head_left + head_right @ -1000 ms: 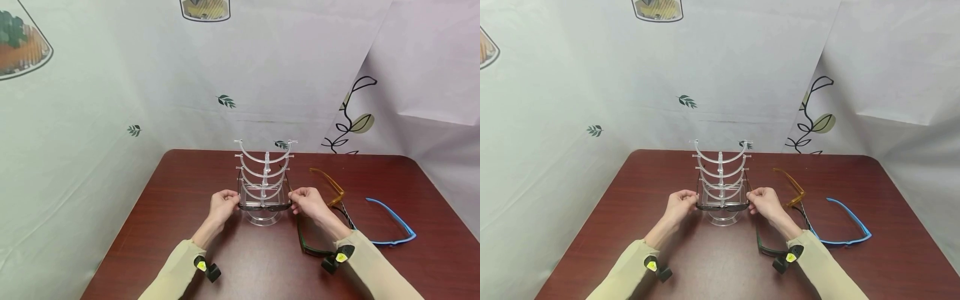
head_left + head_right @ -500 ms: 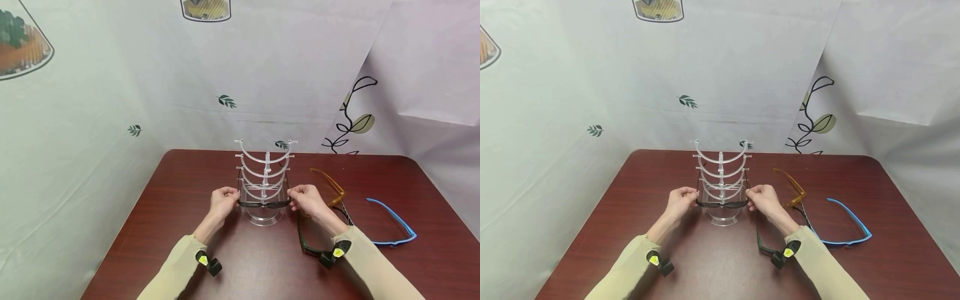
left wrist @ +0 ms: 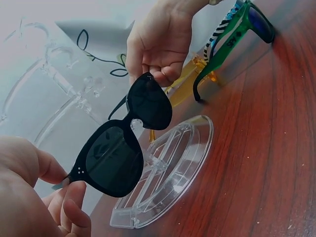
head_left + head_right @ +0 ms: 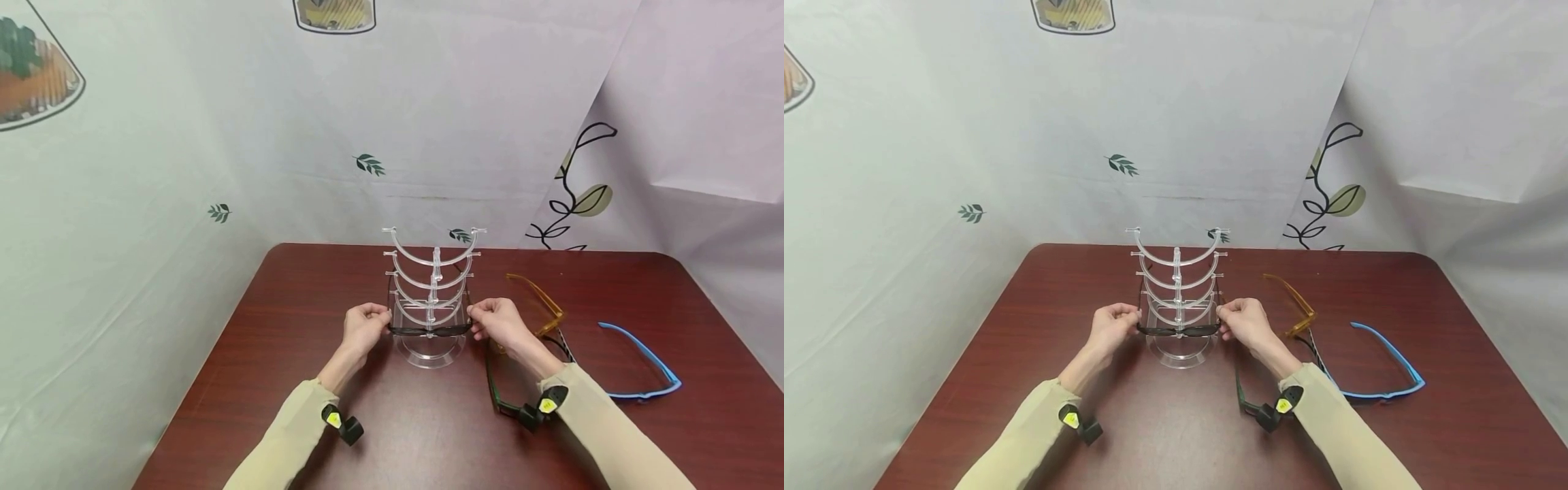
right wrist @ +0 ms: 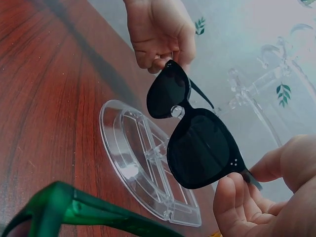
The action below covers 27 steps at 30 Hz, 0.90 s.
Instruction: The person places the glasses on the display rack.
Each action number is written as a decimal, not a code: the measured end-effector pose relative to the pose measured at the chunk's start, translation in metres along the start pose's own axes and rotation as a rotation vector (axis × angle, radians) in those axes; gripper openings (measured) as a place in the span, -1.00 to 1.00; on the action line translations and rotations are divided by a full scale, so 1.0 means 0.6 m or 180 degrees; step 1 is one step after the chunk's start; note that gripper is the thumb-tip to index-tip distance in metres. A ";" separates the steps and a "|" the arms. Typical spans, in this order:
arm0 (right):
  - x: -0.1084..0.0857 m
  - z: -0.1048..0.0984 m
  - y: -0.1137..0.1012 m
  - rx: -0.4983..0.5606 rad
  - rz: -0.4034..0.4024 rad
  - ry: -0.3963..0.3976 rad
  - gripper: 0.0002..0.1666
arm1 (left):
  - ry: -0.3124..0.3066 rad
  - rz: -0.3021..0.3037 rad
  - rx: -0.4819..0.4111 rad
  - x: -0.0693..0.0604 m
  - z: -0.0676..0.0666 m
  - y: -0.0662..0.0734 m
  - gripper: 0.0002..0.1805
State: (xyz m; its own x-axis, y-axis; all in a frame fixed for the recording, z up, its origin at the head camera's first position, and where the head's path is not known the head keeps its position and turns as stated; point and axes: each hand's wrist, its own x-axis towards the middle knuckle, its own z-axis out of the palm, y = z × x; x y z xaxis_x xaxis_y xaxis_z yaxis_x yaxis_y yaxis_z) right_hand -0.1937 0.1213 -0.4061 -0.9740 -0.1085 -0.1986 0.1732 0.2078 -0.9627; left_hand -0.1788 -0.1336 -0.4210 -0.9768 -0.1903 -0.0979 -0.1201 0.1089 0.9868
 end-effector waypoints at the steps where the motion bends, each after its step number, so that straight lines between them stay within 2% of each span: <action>1: 0.001 0.000 0.001 -0.0005 0.0000 0.0004 -0.74 | 0.0001 0.0000 -0.0002 0.001 0.000 -0.001 -0.91; 8: 0.009 0.000 0.005 -0.0005 -0.0036 -0.0015 -0.73 | 0.0023 -0.0011 0.0000 0.005 0.002 -0.003 -0.88; 27: 0.013 0.003 0.013 0.0092 0.0071 -0.0023 -0.74 | -0.0001 -0.0115 -0.0043 0.005 0.000 -0.010 -0.88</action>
State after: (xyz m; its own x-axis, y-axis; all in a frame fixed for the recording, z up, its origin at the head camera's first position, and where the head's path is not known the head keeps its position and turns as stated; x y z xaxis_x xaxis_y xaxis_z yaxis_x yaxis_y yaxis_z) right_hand -0.1995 0.1203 -0.4154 -0.9689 -0.1111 -0.2212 0.1989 0.1821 -0.9629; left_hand -0.1812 -0.1348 -0.4273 -0.9720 -0.1937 -0.1334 -0.1528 0.0888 0.9843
